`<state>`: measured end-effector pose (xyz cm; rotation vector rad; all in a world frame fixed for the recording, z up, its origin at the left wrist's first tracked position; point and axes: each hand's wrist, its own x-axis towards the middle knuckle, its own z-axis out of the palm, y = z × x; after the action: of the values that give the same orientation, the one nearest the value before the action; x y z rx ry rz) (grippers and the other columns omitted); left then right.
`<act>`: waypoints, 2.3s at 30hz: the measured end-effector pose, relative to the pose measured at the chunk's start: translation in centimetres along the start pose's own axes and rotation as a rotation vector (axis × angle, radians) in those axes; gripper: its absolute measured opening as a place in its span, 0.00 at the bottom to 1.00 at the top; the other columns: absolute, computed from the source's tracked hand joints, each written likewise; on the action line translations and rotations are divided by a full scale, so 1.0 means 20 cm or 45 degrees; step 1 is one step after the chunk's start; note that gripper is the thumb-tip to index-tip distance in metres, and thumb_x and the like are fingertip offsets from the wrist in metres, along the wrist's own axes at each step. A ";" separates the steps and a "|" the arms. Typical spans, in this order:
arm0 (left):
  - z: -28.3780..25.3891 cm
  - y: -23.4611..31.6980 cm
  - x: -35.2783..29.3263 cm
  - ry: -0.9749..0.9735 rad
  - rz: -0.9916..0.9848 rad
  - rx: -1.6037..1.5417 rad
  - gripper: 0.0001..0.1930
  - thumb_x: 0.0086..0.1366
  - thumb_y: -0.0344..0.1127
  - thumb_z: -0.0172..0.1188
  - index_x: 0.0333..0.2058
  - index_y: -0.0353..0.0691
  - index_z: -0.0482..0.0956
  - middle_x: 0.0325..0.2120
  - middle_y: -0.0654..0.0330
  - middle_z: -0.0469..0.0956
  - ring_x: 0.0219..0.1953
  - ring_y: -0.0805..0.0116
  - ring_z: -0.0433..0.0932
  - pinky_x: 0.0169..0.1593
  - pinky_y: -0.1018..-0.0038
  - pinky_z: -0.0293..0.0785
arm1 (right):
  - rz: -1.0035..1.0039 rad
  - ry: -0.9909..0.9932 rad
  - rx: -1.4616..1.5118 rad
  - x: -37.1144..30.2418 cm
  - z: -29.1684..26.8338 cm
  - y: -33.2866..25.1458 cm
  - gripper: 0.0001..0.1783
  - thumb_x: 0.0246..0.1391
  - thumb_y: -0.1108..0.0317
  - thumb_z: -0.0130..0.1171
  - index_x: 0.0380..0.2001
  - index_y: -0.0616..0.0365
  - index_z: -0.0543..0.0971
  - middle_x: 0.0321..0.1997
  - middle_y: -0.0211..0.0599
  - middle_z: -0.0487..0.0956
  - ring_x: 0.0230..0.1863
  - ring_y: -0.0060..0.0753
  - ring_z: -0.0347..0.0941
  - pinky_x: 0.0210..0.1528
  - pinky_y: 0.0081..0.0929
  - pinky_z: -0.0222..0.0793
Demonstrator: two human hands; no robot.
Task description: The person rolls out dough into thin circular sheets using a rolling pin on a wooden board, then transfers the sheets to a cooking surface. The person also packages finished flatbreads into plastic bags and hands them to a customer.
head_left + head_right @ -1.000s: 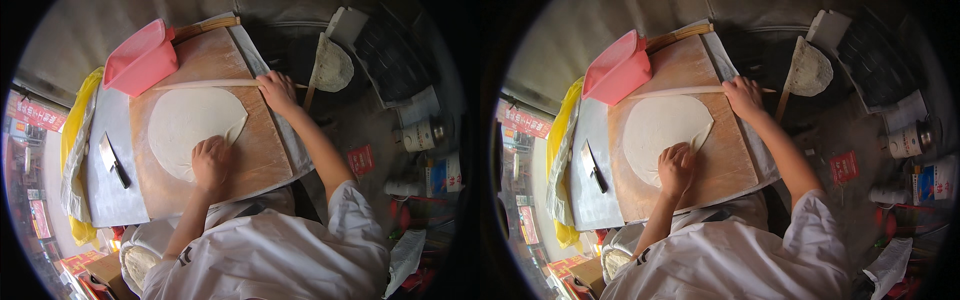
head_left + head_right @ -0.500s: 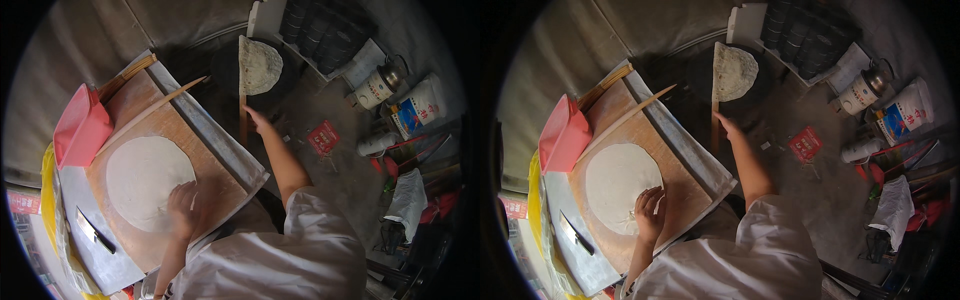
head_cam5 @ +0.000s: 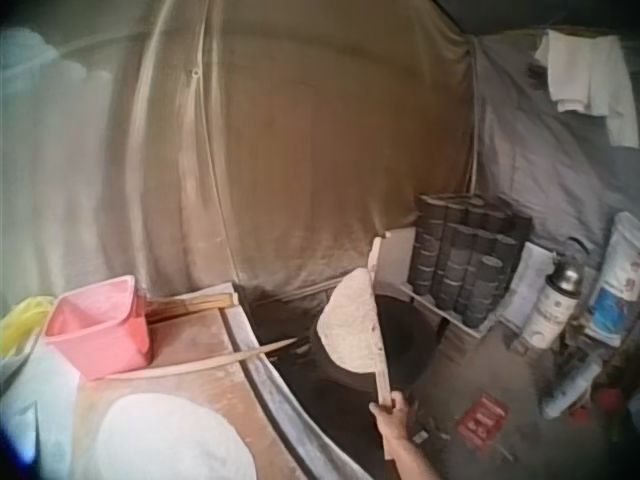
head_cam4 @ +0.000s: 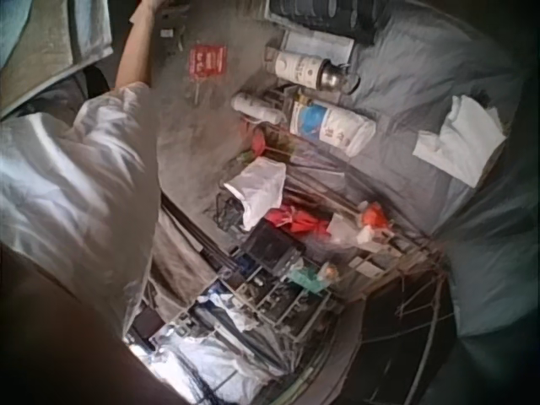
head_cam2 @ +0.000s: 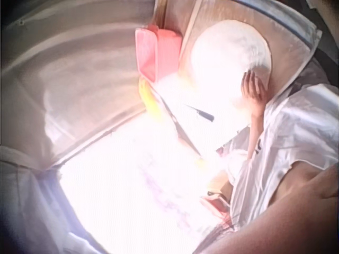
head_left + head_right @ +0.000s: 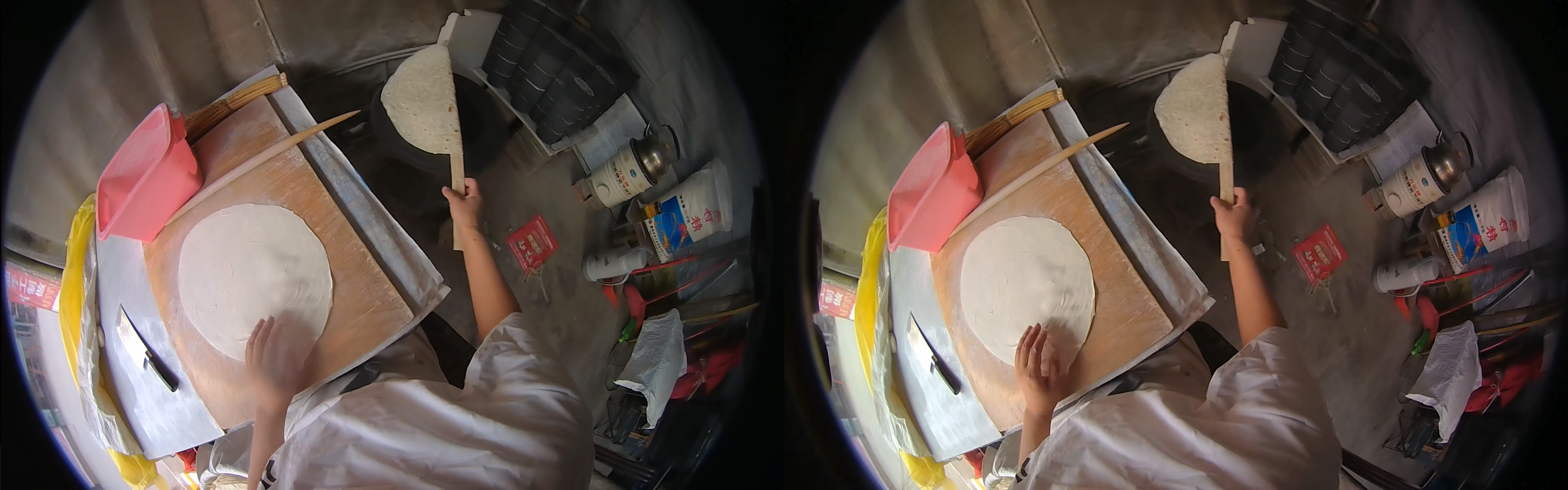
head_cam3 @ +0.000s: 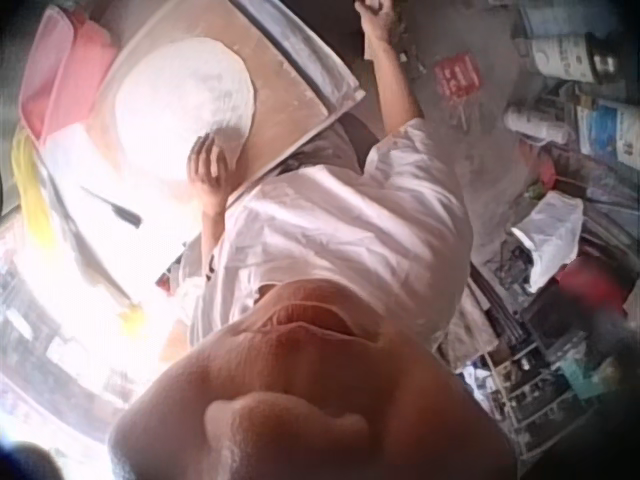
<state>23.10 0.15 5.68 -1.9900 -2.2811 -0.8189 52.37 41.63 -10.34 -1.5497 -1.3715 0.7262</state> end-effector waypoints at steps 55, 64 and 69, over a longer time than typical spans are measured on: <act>-0.20 -0.29 0.07 0.785 -0.913 -1.435 0.18 0.74 0.45 0.45 0.47 0.34 0.74 0.50 0.45 0.78 0.54 0.52 0.77 0.60 0.60 0.71 | -1.044 -1.187 -0.306 -1.54 -0.11 -1.02 0.25 0.51 0.76 0.63 0.55 0.59 0.75 0.46 0.42 0.71 0.46 0.49 0.71 0.48 0.41 0.68; -0.23 -0.44 -0.14 -0.302 0.126 0.123 0.36 0.66 0.54 0.53 0.65 0.36 0.63 0.66 0.50 0.64 0.66 0.50 0.64 0.69 0.55 0.56 | -1.042 -1.288 -0.088 -1.61 -0.24 -0.99 0.24 0.49 0.75 0.65 0.52 0.60 0.76 0.42 0.38 0.72 0.40 0.41 0.71 0.43 0.38 0.69; 0.08 -0.54 0.49 -0.025 0.121 0.145 0.36 0.67 0.57 0.51 0.65 0.35 0.64 0.65 0.50 0.65 0.69 0.55 0.60 0.71 0.61 0.53 | -1.066 -0.950 -0.359 -1.44 -0.23 -0.99 0.21 0.52 0.70 0.64 0.51 0.58 0.77 0.44 0.38 0.72 0.45 0.45 0.69 0.47 0.42 0.68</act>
<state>11.83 9.28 3.51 -2.0467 -2.1700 -0.6495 41.88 11.98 5.45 -0.7289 -2.5314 0.5908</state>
